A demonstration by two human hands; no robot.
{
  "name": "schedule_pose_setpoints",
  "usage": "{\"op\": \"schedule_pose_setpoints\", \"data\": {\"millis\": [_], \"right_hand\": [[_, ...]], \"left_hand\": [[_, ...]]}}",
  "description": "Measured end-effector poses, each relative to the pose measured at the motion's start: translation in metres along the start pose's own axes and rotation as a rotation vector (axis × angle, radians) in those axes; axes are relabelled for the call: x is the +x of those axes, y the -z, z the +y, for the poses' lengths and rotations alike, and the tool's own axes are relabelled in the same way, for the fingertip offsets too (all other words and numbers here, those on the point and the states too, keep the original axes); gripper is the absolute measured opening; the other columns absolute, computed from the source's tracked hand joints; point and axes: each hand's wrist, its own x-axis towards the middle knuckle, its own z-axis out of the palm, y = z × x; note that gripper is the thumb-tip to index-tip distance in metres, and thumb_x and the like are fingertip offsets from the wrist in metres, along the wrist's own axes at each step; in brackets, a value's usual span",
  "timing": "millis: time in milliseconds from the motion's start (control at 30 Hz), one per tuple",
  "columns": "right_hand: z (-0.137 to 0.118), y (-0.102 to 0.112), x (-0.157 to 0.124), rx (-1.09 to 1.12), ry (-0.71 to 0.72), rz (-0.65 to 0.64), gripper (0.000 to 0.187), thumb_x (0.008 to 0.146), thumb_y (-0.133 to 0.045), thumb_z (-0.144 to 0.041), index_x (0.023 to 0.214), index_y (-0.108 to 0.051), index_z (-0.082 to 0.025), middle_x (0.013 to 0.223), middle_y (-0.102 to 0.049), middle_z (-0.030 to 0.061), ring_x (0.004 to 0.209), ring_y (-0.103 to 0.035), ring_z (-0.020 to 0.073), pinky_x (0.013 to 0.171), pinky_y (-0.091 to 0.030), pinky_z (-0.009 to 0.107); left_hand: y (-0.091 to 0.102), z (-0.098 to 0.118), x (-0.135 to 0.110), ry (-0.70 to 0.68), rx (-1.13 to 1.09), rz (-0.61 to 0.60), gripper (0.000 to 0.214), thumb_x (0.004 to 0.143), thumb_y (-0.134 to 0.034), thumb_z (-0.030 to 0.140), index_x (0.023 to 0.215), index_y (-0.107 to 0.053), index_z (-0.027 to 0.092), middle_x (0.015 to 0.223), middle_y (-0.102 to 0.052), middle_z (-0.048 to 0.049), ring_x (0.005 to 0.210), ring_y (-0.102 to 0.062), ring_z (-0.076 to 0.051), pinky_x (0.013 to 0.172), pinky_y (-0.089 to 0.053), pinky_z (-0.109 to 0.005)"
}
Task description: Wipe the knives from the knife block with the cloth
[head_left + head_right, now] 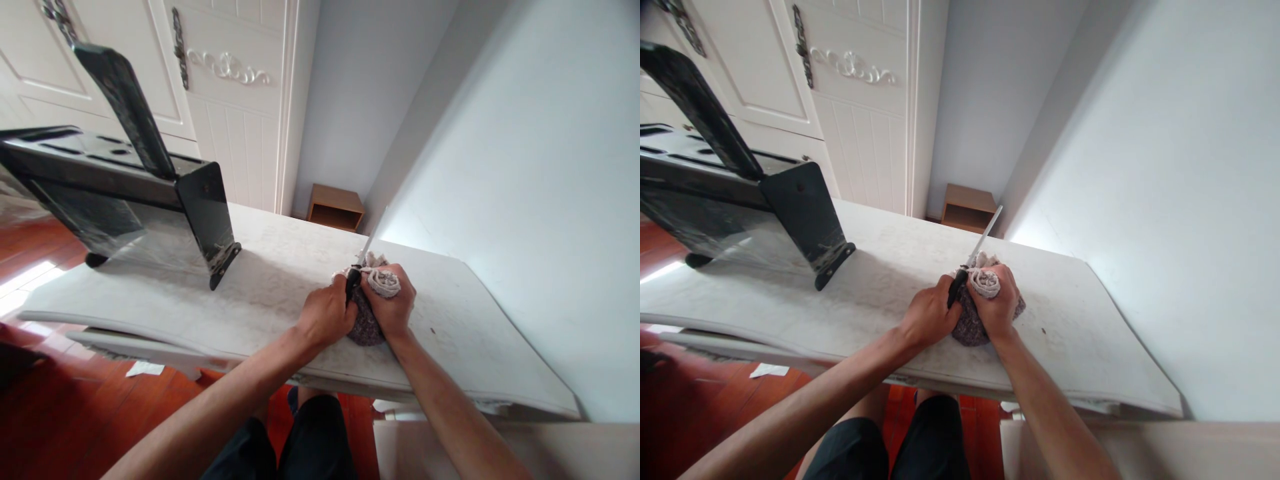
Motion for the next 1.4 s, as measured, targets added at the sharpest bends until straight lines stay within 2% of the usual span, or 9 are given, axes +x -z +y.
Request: {"op": "schedule_pose_setpoints", "data": {"millis": [467,667,867,1100,1233,1400], "right_hand": [[-0.0004,0.001,0.0004,-0.008,0.104,-0.019,0.016,0.081,-0.072,-0.036,0.083,-0.063,-0.023,0.078,-0.062,-0.0003,0.074,-0.06,0.0192,0.07,-0.049,0.034],[-0.0027,0.0017,0.0014,0.0,0.128,-0.024,0.015,0.083,-0.071,-0.036,0.084,-0.062,-0.023,0.078,-0.062,-0.0001,0.075,-0.059,0.0195,0.071,-0.048,0.034],[-0.0031,0.0018,0.0016,0.013,0.139,-0.018,0.013,0.083,-0.071,-0.032,0.084,-0.062,-0.023,0.079,-0.061,-0.0003,0.076,-0.059,0.0192,0.071,-0.047,0.034],[-0.0011,0.0013,0.0004,0.014,0.098,-0.009,0.014,0.081,-0.073,-0.032,0.082,-0.062,-0.023,0.078,-0.061,-0.001,0.074,-0.059,0.0182,0.07,-0.047,0.033],[0.001,0.0006,-0.0007,0.014,0.068,0.001,0.015,0.079,-0.074,-0.031,0.081,-0.062,-0.022,0.078,-0.061,-0.0008,0.074,-0.06,0.0186,0.07,-0.047,0.032],[0.0039,-0.0024,-0.0022,0.03,-0.013,0.013,0.019,0.077,-0.075,-0.033,0.082,-0.061,-0.021,0.076,-0.062,-0.001,0.071,-0.06,0.0186,0.068,-0.048,0.032]], "left_hand": [[0.0085,0.0,-0.0002,0.021,-0.06,0.003,0.025,0.083,-0.046,0.024,0.107,-0.049,0.018,0.086,-0.071,-0.0109,0.084,-0.068,-0.03,0.07,-0.044,-0.034],[0.0071,-0.0009,0.0006,0.025,-0.187,0.043,0.019,0.08,-0.048,0.022,0.099,-0.051,0.02,0.081,-0.067,-0.0057,0.078,-0.063,-0.025,0.066,-0.04,-0.031],[0.0063,-0.0023,0.0016,0.022,-0.399,0.066,0.011,0.076,-0.049,0.021,0.087,-0.05,0.021,0.079,-0.06,-0.0009,0.073,-0.054,-0.018,0.062,-0.035,-0.028],[0.0088,-0.0009,0.0042,0.078,-0.675,0.017,0.008,0.073,-0.051,0.02,0.081,-0.05,0.02,0.077,-0.055,0.002,0.074,-0.05,-0.015,0.062,-0.036,-0.024],[0.0061,-0.001,0.0049,0.139,-0.861,-0.056,0.011,0.072,-0.053,0.022,0.082,-0.048,0.021,0.063,-0.049,0.0054,0.058,-0.046,-0.012,0.051,-0.033,-0.021],[0.0026,0.0016,0.004,0.126,-1.125,-0.177,0.016,0.073,-0.051,0.025,0.084,-0.04,0.023,0.047,-0.039,0.0119,0.037,-0.031,-0.007,0.038,-0.025,-0.018]]}}
